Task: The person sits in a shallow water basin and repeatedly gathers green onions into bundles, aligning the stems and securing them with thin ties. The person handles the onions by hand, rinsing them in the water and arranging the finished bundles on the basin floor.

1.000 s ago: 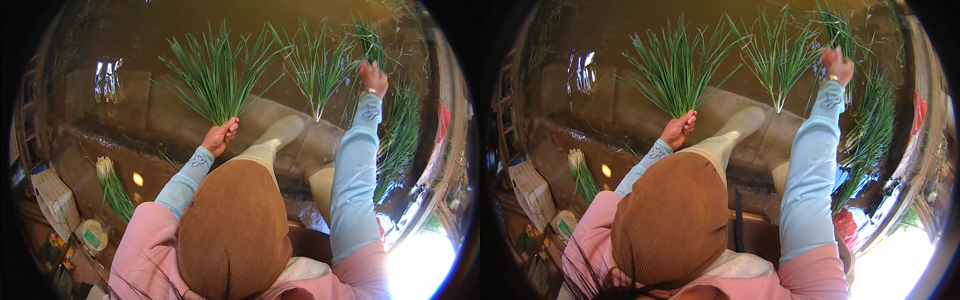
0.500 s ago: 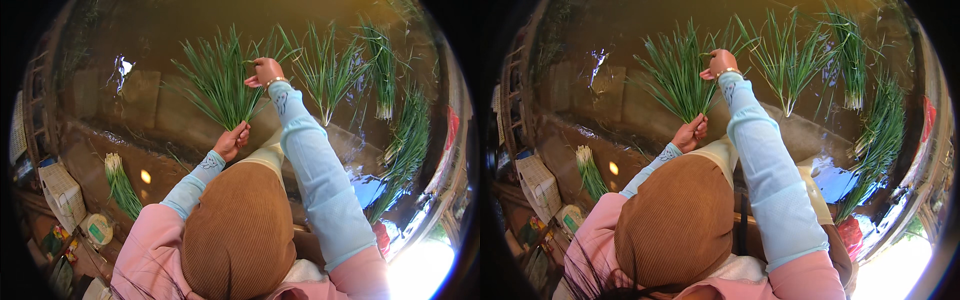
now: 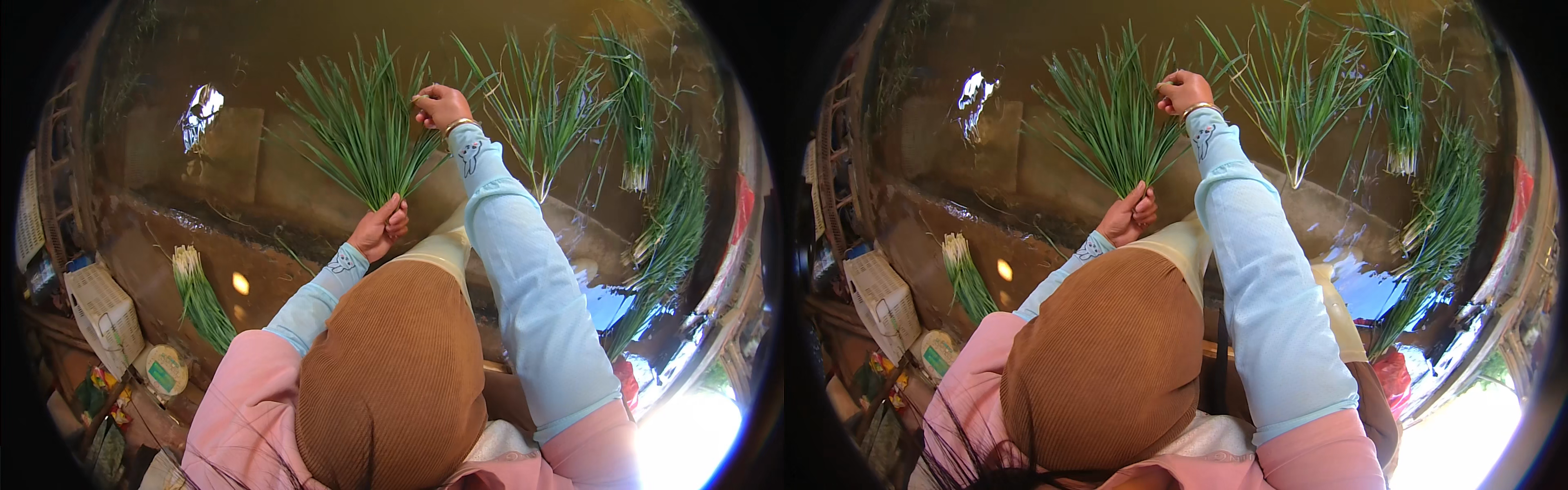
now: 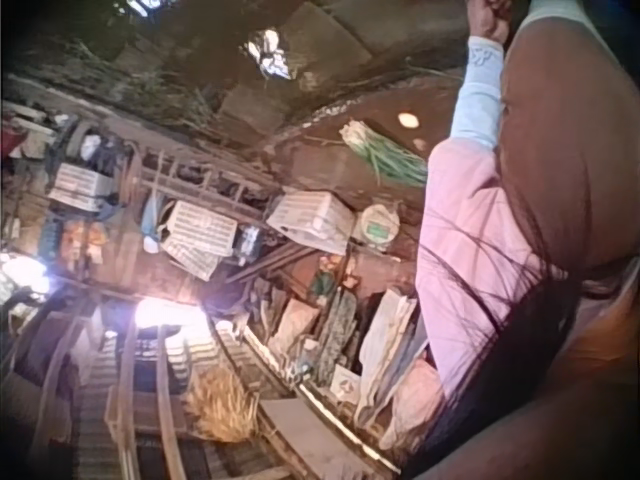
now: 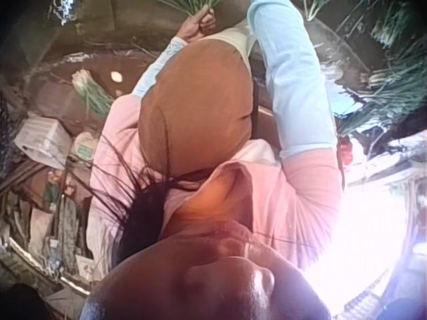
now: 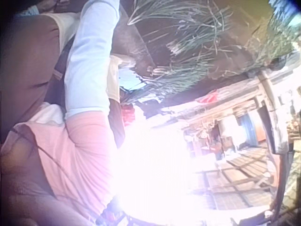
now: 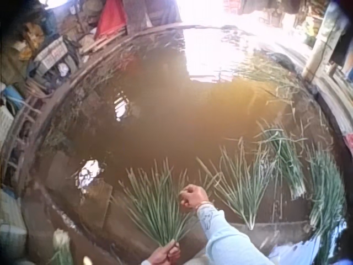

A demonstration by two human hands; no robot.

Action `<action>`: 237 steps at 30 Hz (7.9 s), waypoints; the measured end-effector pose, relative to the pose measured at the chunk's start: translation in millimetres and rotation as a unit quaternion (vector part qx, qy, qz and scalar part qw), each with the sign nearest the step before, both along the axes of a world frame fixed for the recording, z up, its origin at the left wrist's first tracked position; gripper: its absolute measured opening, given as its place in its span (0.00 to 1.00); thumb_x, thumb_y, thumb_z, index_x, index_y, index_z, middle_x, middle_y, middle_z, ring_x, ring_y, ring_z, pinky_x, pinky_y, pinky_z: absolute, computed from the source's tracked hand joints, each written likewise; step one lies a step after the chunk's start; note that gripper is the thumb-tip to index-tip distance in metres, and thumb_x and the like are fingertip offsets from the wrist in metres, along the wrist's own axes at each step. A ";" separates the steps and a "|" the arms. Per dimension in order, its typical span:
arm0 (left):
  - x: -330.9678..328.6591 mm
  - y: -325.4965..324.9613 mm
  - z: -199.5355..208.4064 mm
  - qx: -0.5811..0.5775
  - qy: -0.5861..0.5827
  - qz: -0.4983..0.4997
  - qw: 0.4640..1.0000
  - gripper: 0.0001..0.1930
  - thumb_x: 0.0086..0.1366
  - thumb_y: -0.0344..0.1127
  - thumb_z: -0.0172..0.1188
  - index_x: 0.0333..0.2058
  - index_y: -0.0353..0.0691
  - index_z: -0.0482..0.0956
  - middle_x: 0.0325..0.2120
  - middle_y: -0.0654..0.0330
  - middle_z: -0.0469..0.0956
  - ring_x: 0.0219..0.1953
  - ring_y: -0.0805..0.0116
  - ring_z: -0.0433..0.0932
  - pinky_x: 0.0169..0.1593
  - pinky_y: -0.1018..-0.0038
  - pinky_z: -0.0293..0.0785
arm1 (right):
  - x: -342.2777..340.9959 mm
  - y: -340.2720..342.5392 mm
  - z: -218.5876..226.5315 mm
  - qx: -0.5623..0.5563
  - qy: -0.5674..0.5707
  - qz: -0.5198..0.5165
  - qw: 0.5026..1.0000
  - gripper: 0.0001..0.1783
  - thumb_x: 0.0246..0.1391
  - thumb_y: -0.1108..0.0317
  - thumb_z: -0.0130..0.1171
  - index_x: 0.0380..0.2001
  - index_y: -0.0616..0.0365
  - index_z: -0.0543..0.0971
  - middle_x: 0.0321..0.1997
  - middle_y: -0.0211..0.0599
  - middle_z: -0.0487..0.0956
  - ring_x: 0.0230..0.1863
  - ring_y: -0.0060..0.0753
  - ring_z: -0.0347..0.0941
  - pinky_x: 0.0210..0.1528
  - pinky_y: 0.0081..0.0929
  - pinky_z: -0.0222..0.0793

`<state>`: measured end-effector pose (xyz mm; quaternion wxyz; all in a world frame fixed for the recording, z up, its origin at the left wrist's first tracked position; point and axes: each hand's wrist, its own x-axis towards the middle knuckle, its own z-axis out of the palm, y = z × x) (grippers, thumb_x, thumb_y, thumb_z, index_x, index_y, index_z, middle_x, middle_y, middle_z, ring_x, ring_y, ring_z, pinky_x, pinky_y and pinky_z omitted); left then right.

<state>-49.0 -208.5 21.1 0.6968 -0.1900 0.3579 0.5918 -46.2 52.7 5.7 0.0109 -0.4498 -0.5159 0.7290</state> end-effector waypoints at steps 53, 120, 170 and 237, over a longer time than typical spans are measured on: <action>-22.1 -45.4 14.5 -0.016 0.080 -0.163 0.983 0.12 0.68 0.41 0.54 0.38 0.37 0.75 0.16 0.74 0.59 0.18 0.82 0.56 0.24 0.82 0.51 | 4.5 84.8 16.0 -0.019 0.155 -0.229 0.961 0.11 0.58 0.74 0.55 0.43 0.69 0.76 0.34 0.42 0.80 0.33 0.28 0.78 0.35 0.18 0.78; -51.2 -59.6 65.5 -0.046 0.067 -0.223 0.971 0.12 0.69 0.39 0.53 0.27 0.42 0.68 0.15 0.73 0.61 0.15 0.84 0.55 0.19 0.84 0.49 | 86.7 -28.3 24.1 0.456 -0.200 0.179 0.849 0.10 0.47 0.59 0.64 0.27 0.53 0.79 0.27 0.45 0.79 0.31 0.52 0.76 0.32 0.44 0.70; 9.0 49.1 59.6 0.005 0.109 -0.071 0.992 0.09 0.68 0.36 0.55 0.43 0.40 0.74 0.29 0.67 0.77 0.27 0.84 0.71 0.31 0.85 0.67 | 115.4 -82.3 76.4 0.293 -0.048 0.040 0.954 0.09 0.56 0.64 0.59 0.29 0.58 0.77 0.21 0.33 0.76 0.20 0.28 0.71 0.24 0.24 0.64; -115.8 80.0 199.2 0.383 0.059 0.293 0.874 0.16 0.70 0.34 0.50 0.53 0.34 0.67 0.24 0.66 0.63 0.25 0.77 0.63 0.32 0.79 0.63 | 41.6 -50.6 102.6 0.495 -0.085 0.162 0.849 0.17 0.47 0.76 0.53 0.44 0.55 0.77 0.44 0.42 0.79 0.46 0.47 0.76 0.48 0.37 0.73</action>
